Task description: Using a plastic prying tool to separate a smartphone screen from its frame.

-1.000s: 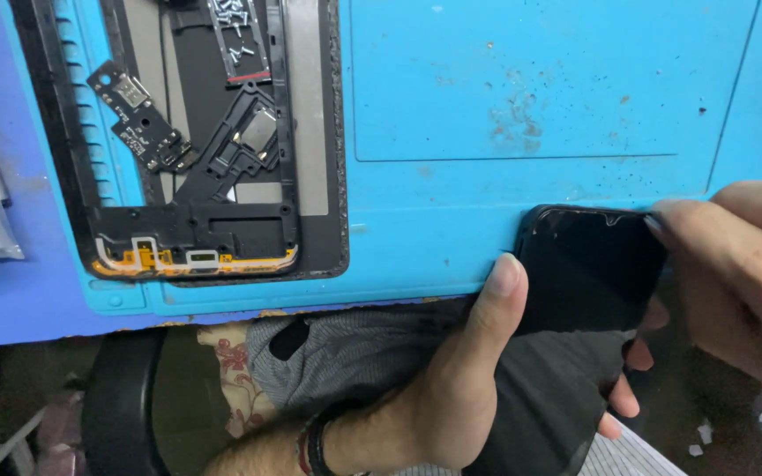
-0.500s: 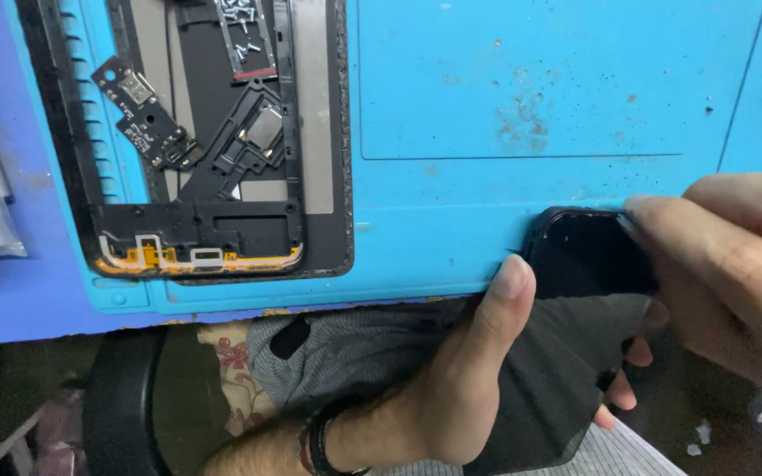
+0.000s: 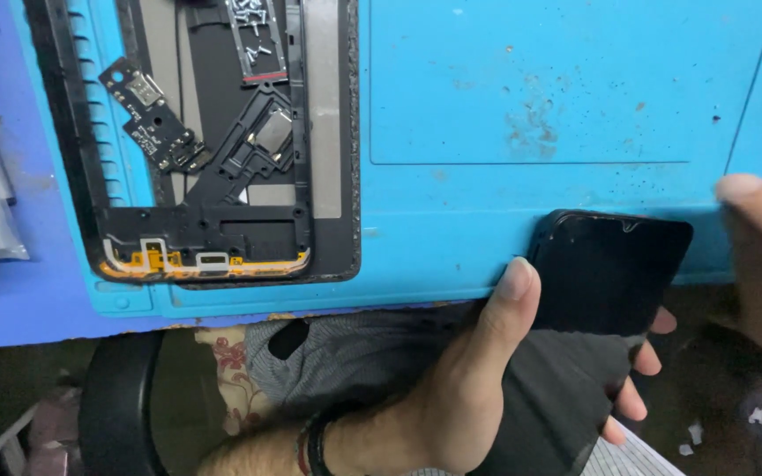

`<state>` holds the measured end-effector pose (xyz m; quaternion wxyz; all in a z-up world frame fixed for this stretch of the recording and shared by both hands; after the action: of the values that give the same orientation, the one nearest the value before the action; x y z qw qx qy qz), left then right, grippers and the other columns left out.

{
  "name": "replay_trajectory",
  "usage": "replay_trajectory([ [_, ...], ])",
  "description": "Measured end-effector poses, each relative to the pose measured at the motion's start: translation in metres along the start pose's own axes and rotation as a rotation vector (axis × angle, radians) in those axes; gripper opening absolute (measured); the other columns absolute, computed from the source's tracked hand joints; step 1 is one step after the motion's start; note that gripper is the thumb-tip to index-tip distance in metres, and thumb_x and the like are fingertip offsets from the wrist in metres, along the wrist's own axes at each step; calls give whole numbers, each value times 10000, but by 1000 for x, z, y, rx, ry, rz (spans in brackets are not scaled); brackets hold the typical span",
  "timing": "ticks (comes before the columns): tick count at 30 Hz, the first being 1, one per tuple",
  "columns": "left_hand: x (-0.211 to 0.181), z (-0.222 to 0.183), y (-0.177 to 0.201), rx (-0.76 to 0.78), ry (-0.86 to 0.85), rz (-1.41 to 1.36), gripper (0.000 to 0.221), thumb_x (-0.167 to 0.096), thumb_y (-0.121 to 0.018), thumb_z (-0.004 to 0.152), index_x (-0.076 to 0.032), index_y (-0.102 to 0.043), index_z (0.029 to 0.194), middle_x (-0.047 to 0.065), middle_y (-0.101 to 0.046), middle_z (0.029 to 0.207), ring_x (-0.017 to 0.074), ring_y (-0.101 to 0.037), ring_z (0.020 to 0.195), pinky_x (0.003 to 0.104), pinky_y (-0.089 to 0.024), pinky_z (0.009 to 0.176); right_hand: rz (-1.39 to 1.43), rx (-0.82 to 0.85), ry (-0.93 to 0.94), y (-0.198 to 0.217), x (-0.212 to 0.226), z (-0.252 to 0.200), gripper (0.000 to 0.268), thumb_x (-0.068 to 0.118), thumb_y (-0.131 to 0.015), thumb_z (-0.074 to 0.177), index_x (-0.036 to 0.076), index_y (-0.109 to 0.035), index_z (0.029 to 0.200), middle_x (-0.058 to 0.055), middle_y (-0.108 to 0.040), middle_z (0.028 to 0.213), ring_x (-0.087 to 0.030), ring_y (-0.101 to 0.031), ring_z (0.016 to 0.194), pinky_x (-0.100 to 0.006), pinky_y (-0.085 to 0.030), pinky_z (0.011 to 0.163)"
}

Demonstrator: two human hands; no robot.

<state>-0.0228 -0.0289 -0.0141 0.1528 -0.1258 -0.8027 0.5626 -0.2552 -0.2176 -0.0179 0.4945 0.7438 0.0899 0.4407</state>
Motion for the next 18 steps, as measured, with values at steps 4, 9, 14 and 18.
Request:
replay_trajectory([
  [4,-4,-1,-2,-21,11,5,944,-723,-323,1165,103,-586,1539,137,-678,1200,182,-682,967,303,-594,832,167,303,-378,7,83,28,608,118,-529,972,148,-517,1579,-131,-369,479,-218,-303,251,-336,-240,314],
  [9,-5,-2,-4,-40,-38,39,916,-713,-328,1151,92,-614,1481,162,-686,1167,190,-694,929,302,-593,798,-309,138,145,10,68,16,723,-53,-736,997,-74,-453,1662,-295,-617,1208,-375,-619,972,-444,-516,899],
  [14,0,0,1,12,-67,21,877,-691,-315,1198,85,-615,1474,166,-675,1180,193,-692,951,300,-609,805,-7,118,-436,1,81,26,405,-20,-626,1039,-63,-609,1442,-238,-605,845,-299,-632,625,-396,-503,655],
  [18,-3,-2,-1,-11,-59,41,878,-696,-315,1184,83,-621,1448,182,-664,1175,214,-682,944,309,-606,797,77,43,-928,-3,120,51,280,164,-630,1152,-100,-721,1172,-341,-692,785,-428,-691,680,-479,-530,640],
])
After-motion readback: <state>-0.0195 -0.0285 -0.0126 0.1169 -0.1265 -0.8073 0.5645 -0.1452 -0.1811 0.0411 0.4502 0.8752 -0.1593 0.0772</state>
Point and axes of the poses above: each hand's wrist, its own z-axis towards the middle knuckle, its own y-axis out of the back of the hand, x = y × z, the point moved 4 cm from there along z, towards the middle knuckle
